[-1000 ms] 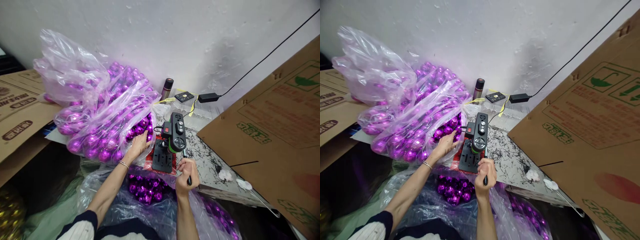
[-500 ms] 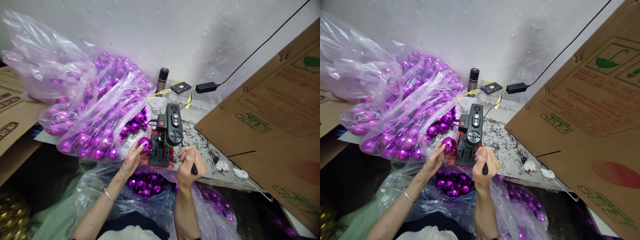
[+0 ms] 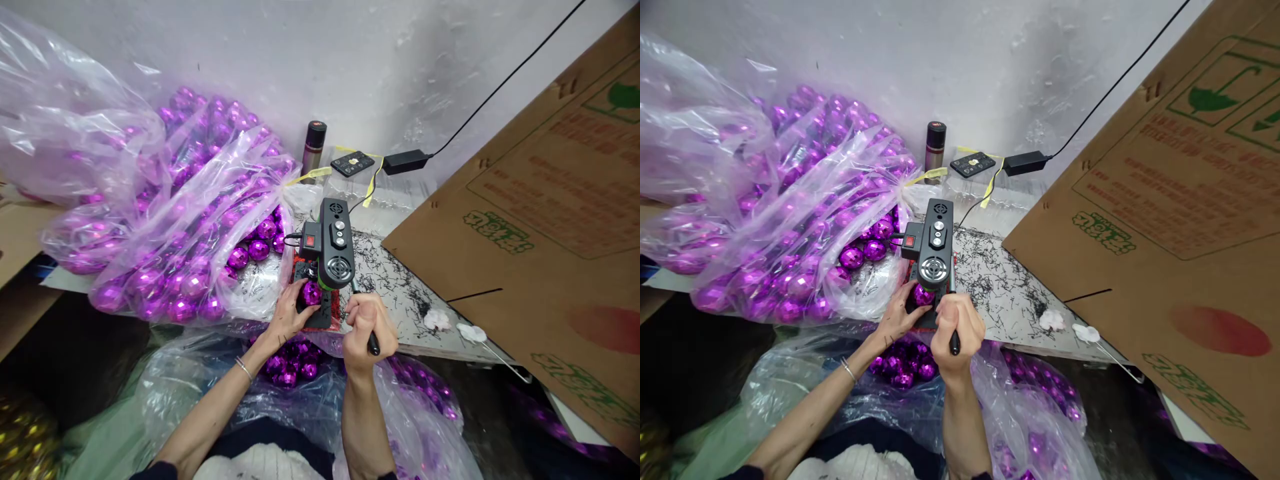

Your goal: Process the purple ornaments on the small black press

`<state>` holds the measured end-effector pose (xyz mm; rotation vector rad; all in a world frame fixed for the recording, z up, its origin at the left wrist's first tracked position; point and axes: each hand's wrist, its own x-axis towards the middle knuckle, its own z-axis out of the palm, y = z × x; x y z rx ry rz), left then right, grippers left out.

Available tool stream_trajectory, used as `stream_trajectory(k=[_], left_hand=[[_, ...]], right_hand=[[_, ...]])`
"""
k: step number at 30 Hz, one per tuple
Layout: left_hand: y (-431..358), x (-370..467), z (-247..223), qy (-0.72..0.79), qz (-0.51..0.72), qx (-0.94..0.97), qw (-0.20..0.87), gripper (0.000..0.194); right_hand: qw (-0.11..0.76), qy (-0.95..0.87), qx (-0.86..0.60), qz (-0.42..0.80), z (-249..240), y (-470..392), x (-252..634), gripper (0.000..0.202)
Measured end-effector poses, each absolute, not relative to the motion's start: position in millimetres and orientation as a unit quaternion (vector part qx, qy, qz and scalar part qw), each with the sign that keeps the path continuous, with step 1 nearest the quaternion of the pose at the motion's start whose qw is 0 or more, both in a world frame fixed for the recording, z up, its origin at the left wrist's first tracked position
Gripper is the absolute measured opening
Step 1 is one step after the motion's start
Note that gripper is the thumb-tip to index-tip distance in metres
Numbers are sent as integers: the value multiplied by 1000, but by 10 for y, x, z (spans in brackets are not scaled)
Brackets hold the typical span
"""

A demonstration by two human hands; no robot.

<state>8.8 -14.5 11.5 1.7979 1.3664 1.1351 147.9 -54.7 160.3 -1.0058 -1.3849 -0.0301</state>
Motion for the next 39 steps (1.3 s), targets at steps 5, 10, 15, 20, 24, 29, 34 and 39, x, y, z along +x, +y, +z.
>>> stream_trajectory(k=[5,10,15,20,24,29,34,39], left_hand=[[-118,140,6,495,430,709,259,63],[-119,135,-21,501,430,701,272,62],[-136,139,-8,504,428,699,271,61],[-142,149,-27,503,431,703,259,59],[-136,151,-59,493,439,712,238,60],[-118,169,-88,495,441,714,228,59],[-105,178,-93,488,447,713,231,56],[-72,189,-89,484,449,712,237,56]], right_hand=[[654,-612,-445,-13,1570,-574,1483,37],[654,-614,-442,-20,1339,-592,1475,38],[679,-601,-417,-63,959,-539,1427,42],[701,-580,-410,-67,815,-502,1392,44],[700,-582,-410,-56,777,-516,1399,43],[705,-584,-401,-32,726,-503,1400,43],[718,-583,-381,-18,656,-462,1389,43],[697,-607,-377,-60,687,-438,1381,42]])
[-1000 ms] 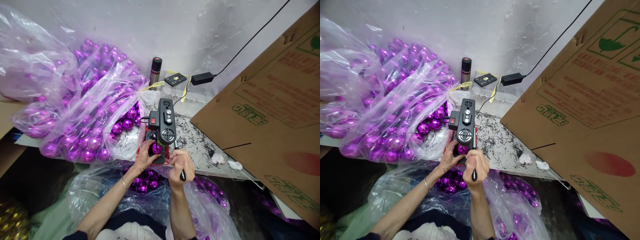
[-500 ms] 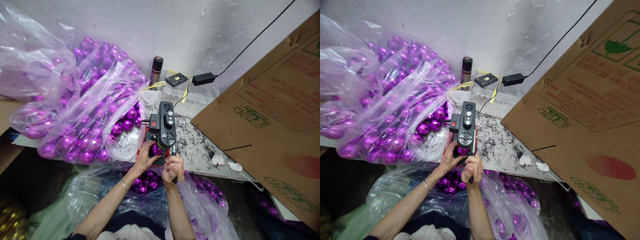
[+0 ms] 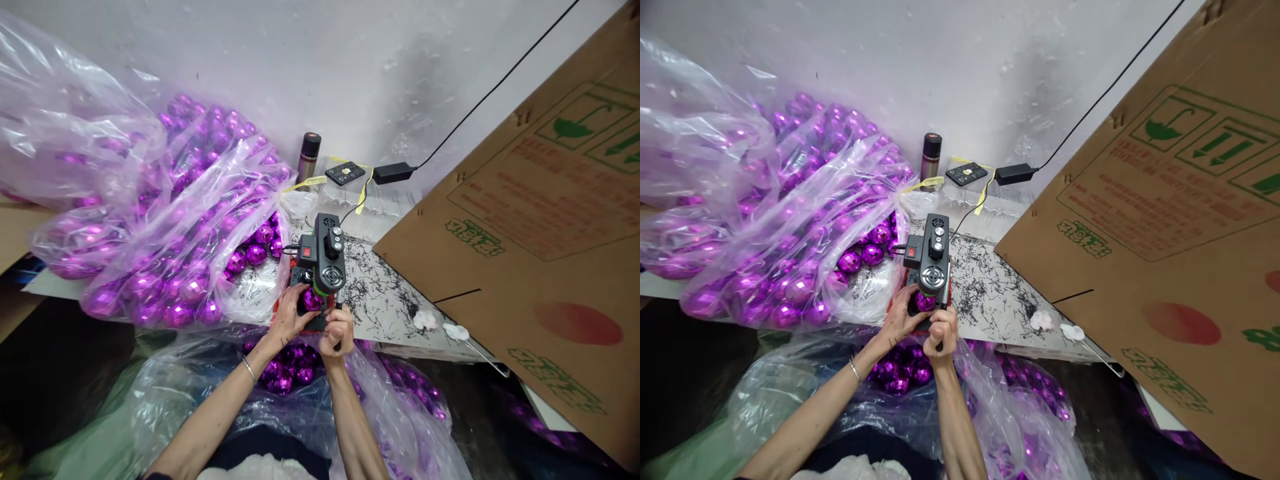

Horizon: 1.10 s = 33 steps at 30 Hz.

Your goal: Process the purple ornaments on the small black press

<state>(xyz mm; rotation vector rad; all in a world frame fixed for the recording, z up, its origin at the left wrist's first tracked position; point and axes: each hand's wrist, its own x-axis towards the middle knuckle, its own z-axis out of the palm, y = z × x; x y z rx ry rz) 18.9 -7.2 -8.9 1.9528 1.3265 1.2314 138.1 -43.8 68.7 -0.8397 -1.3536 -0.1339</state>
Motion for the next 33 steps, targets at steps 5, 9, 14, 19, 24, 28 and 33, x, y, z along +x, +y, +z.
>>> stream_trajectory(k=[5,9,14,19,24,28,33], left_hand=[[-64,180,-68,479,448,717,237,62],[-396,-3,-3,420,444,765,203,62],[-911,-392,192,385,402,815,163,72],[-303,-763,544,515,441,732,73,38],[639,-846,835,698,250,669,52,43],[821,-734,862,727,143,668,70,50],[691,-807,797,665,351,644,140,60]], right_hand=[[716,-572,-398,-43,1153,-458,1398,42],[671,-584,-457,6,1463,-530,1468,39],[673,-598,-435,-7,1312,-581,1466,42],[695,-576,-431,2,1172,-577,1409,42],[690,-576,-438,10,1184,-587,1428,41],[690,-578,-435,7,1179,-581,1425,42],[685,-592,-425,-14,1215,-563,1422,43]])
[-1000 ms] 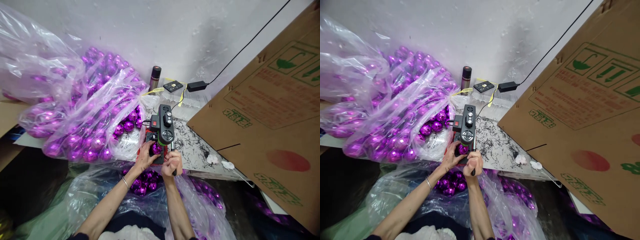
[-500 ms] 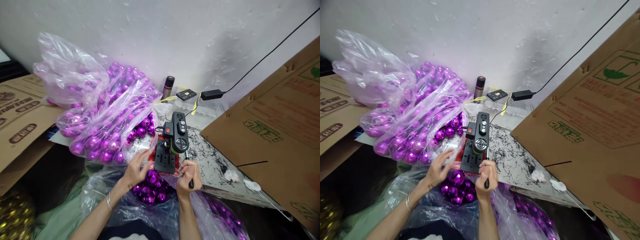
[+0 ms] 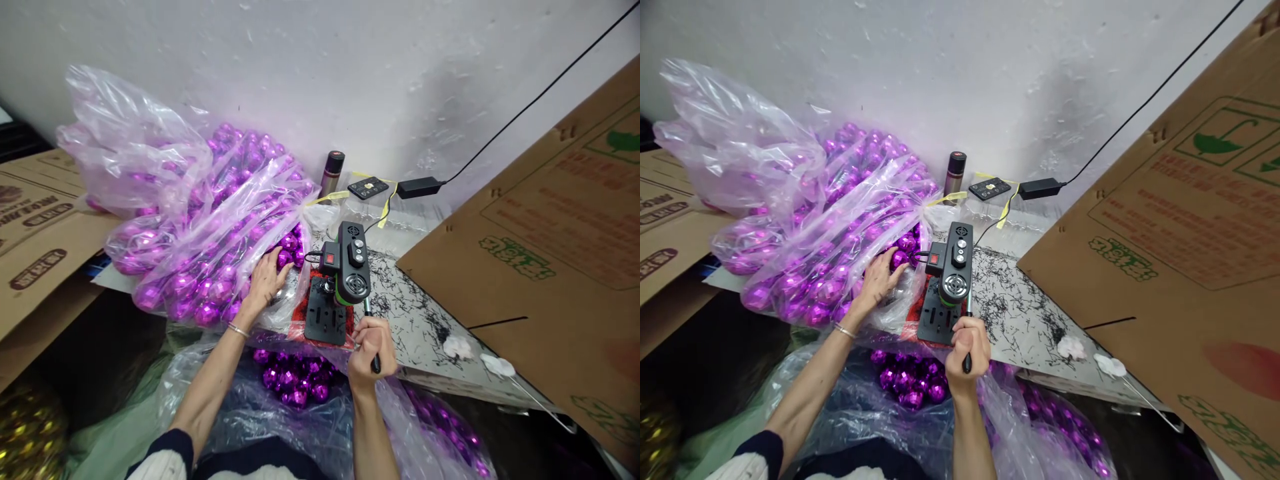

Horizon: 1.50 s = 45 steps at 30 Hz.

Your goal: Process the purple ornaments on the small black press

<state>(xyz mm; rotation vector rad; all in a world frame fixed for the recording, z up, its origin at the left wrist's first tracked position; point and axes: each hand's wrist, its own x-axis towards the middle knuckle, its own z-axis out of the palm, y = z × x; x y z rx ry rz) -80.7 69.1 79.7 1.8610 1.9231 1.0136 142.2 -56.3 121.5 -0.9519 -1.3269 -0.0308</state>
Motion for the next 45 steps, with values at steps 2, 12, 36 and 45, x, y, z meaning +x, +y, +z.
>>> stream_trajectory(k=[2,12,36,45], left_hand=[[548,-875,834,606,473,603,213,66],[-309,-496,843,447,500,417,613,63],[-143,30,101,498,397,725,262,63],[-132,131,-1,518,395,716,250,66]], right_hand=[[680,-596,-426,-16,1250,-563,1420,43],[689,-575,-441,27,1594,-551,1388,41],[639,-622,-453,-7,1493,-626,1470,33],[648,-622,-439,-27,1188,-617,1451,38]])
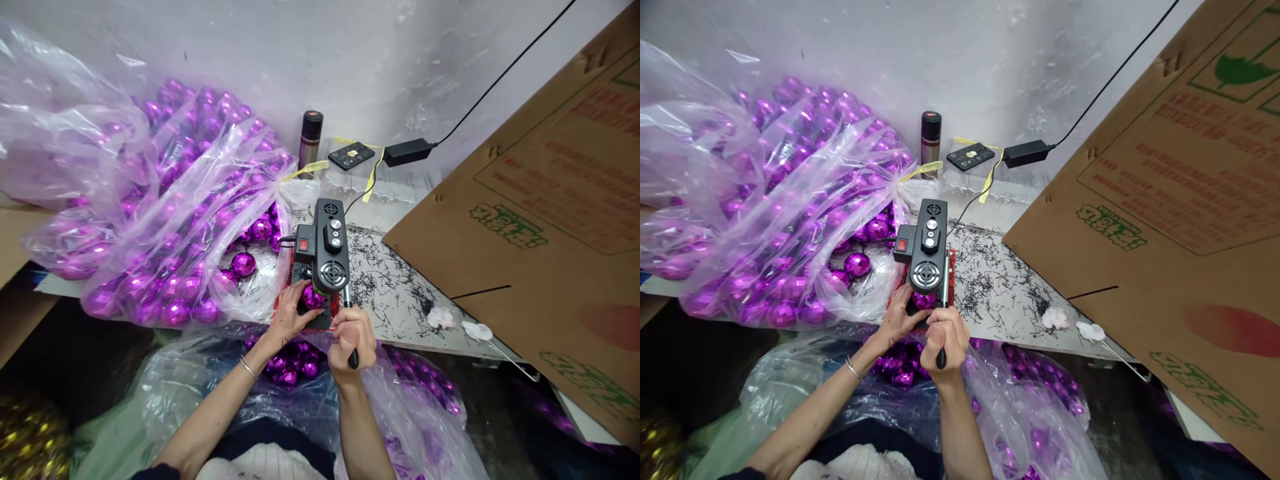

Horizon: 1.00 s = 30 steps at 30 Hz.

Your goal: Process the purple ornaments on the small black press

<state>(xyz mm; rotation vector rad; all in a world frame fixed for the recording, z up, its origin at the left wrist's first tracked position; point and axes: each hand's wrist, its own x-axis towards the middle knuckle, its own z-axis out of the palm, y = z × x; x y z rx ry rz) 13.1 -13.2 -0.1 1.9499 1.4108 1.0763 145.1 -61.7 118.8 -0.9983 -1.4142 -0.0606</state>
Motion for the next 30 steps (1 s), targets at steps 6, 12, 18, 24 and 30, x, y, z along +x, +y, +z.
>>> stream_trajectory(k=[6,12,18,24,30], left_hand=[[-140,123,2,510,401,720,247,65],[-132,139,-3,505,406,721,247,64],[-125,152,-16,504,410,720,242,65],[-111,183,-48,496,425,718,238,66],[-72,209,-48,491,434,718,237,64]], right_hand=[[674,-607,-416,-71,907,-533,1422,42],[697,-588,-405,-62,840,-510,1380,42],[695,-581,-418,-67,800,-506,1367,41],[713,-585,-386,-26,731,-484,1404,44],[687,-615,-382,-71,675,-434,1439,46]])
